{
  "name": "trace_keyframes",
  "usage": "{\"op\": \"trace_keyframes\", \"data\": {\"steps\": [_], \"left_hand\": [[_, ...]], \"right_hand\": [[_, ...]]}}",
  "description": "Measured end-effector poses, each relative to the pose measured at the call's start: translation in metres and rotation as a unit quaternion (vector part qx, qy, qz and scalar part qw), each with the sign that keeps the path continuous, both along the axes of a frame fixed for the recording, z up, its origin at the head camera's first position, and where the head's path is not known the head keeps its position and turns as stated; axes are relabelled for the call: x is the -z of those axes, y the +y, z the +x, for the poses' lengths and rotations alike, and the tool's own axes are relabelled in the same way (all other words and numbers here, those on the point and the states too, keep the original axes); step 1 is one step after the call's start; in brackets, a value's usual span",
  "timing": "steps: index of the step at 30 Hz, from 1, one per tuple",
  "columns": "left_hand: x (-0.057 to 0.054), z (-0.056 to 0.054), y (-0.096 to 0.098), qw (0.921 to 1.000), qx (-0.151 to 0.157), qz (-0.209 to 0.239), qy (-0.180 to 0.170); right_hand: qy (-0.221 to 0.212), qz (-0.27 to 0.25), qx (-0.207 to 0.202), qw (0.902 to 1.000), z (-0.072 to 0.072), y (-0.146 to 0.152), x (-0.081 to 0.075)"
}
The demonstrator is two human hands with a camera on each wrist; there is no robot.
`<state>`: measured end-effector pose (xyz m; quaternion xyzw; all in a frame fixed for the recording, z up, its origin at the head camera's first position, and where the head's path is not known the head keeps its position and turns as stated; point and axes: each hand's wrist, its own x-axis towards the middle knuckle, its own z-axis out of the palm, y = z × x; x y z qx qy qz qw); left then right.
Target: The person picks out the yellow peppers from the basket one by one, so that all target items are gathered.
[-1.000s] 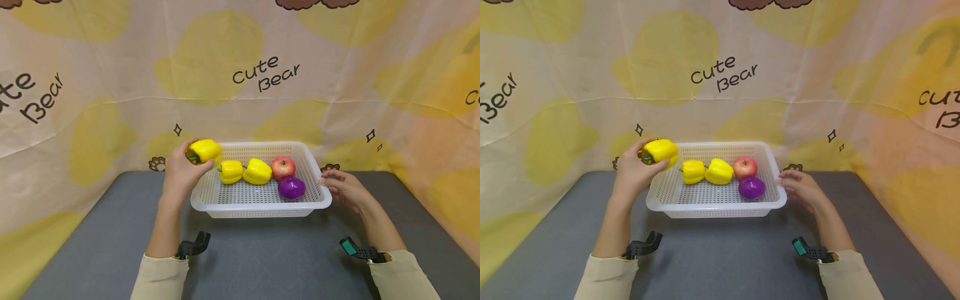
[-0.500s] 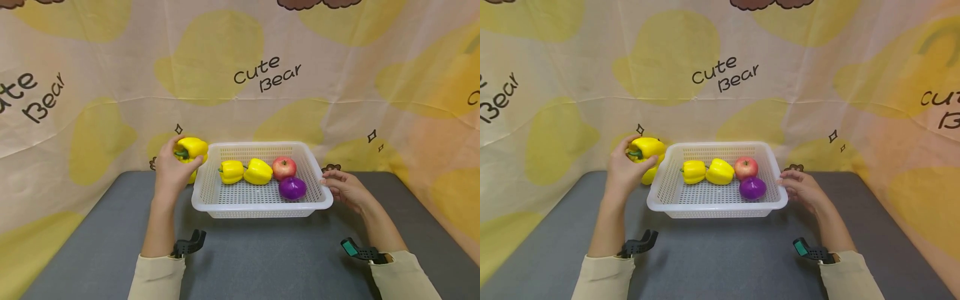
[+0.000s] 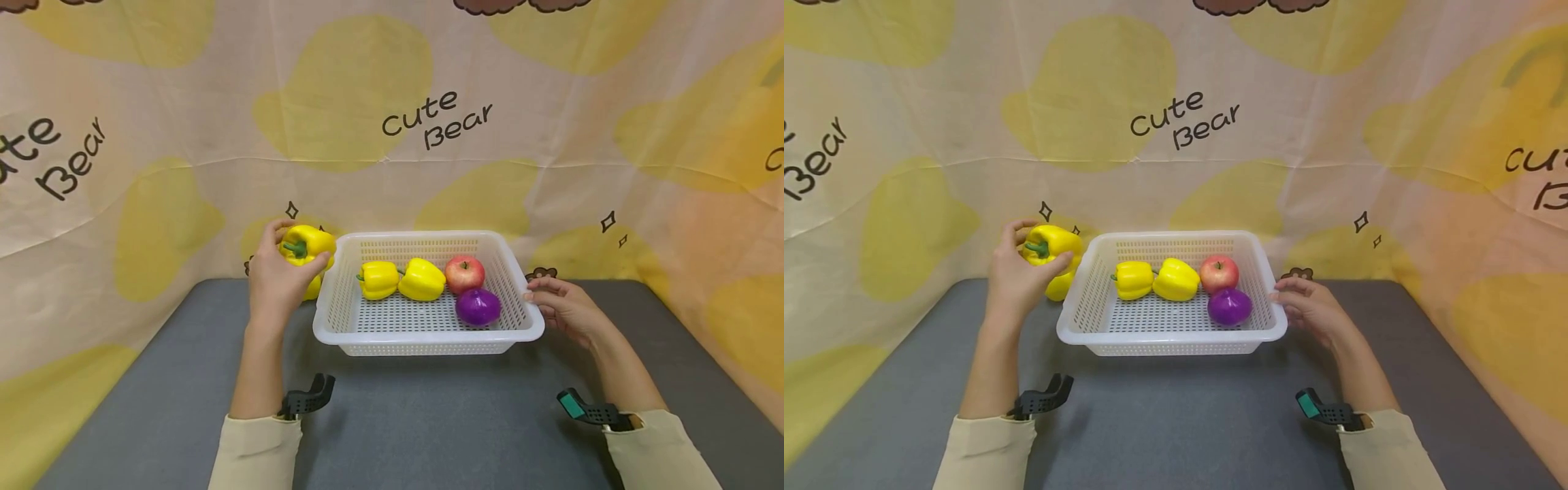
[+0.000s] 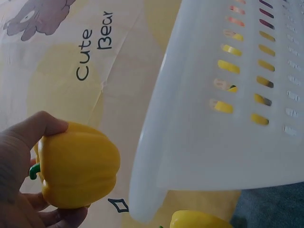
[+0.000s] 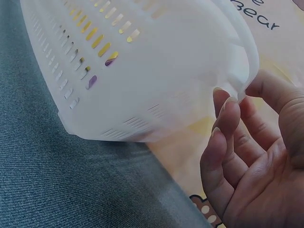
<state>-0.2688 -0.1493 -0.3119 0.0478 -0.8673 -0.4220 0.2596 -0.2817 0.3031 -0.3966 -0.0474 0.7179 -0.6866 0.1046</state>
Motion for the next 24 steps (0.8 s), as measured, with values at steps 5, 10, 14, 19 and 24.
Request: {"op": "trace_keyframes", "data": {"steps": [5, 10, 14, 19, 24], "left_hand": [[0.001, 0.000, -0.004, 0.9999, -0.011, 0.001, -0.007], [0.002, 0.000, -0.009, 0.9997, -0.008, -0.012, -0.020], [0.003, 0.000, -0.011, 0.9992, -0.005, -0.017, -0.036], [0.005, -0.002, -0.016, 0.9980, -0.011, -0.029, -0.056], [0.007, -0.003, -0.024, 0.9953, -0.023, -0.066, -0.068]], "right_hand": [[-0.003, 0.000, 0.003, 1.0000, 0.000, -0.002, 0.000], [-0.002, -0.001, 0.002, 1.0000, -0.001, -0.002, 0.000], [0.000, -0.001, 0.001, 1.0000, -0.001, -0.002, 0.000], [0.000, -0.002, -0.001, 1.0000, 0.000, -0.001, 0.000], [-0.003, -0.005, 0.002, 1.0000, 0.001, 0.000, 0.000]]}}
